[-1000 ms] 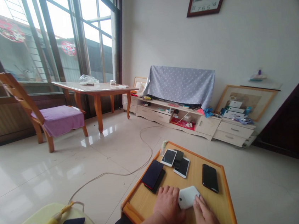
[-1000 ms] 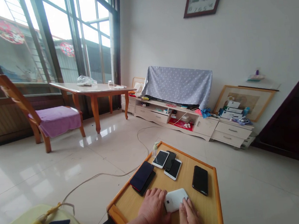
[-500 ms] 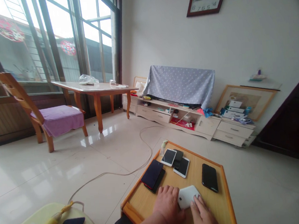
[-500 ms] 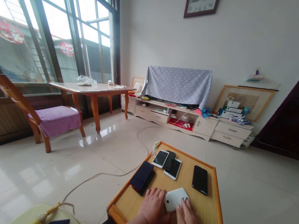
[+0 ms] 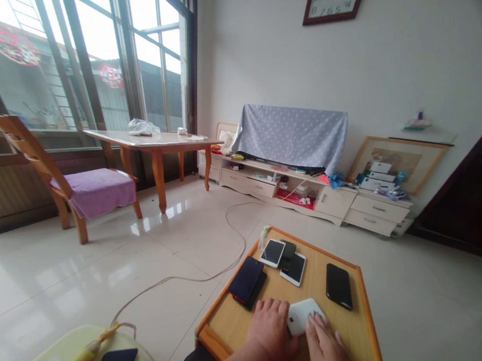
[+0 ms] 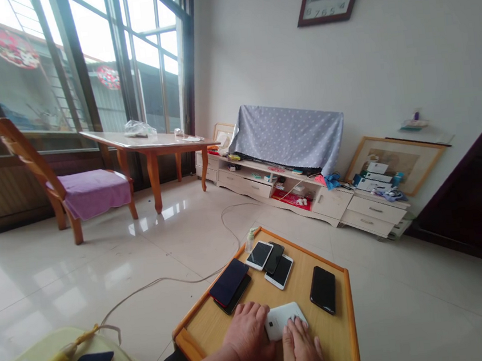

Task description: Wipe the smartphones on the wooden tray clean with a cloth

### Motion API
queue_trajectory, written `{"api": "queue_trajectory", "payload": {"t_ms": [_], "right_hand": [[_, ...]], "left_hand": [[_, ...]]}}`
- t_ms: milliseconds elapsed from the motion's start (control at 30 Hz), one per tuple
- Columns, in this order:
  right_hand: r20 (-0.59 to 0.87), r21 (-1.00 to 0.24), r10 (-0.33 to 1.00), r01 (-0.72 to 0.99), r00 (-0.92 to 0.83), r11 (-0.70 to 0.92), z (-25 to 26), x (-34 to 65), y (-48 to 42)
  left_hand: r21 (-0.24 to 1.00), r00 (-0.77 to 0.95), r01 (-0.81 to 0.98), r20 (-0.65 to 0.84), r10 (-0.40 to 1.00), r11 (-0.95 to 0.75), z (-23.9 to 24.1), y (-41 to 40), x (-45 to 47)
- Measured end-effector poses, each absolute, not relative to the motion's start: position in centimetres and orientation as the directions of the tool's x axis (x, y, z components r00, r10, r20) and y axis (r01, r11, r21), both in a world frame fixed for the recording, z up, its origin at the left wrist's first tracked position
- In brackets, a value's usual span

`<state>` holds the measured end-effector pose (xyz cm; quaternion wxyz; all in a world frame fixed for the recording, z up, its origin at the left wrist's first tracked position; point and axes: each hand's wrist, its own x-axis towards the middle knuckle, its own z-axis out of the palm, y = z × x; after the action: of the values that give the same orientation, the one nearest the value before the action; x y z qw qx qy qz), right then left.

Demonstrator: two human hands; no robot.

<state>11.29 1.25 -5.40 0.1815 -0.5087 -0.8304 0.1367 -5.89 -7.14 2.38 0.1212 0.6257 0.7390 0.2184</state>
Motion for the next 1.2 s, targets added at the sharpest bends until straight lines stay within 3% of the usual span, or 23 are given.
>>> {"api": "queue_trajectory", "payload": {"t_ms": [233, 500, 733, 1033, 1200], "right_hand": [[0.166, -0.426, 0.738, 0.627, -0.655, 0.652, -5.5, 9.6, -1.6], [0.134, -0.400, 0.886, 0.794, -0.443, 0.458, -4.0, 10.6, 1.6], [0.102, -0.437, 0.742, 0.640, -0.663, 0.632, -4.6, 9.1, -0.8], [0.161, -0.406, 0.872, 0.775, -0.462, 0.485, -3.3, 9.7, 1.3], [0.117, -0.448, 0.763, 0.652, -0.636, 0.612, -3.6, 8.4, -0.9]], "left_hand": [[0.481, -0.167, 0.870, 0.086, 0.982, 0.106, 1.9, -7.1, -6.2], [0.477, -0.195, 0.870, 0.100, 0.976, 0.125, 2.2, -7.2, -5.8], [0.471, -0.173, 0.874, 0.063, 0.983, 0.124, 2.3, -7.1, -6.1], [0.456, -0.188, 0.877, 0.034, 0.982, 0.152, 3.1, -7.2, -5.9], [0.459, -0.167, 0.878, 0.024, 0.986, 0.138, 2.8, -7.2, -6.1]]}}
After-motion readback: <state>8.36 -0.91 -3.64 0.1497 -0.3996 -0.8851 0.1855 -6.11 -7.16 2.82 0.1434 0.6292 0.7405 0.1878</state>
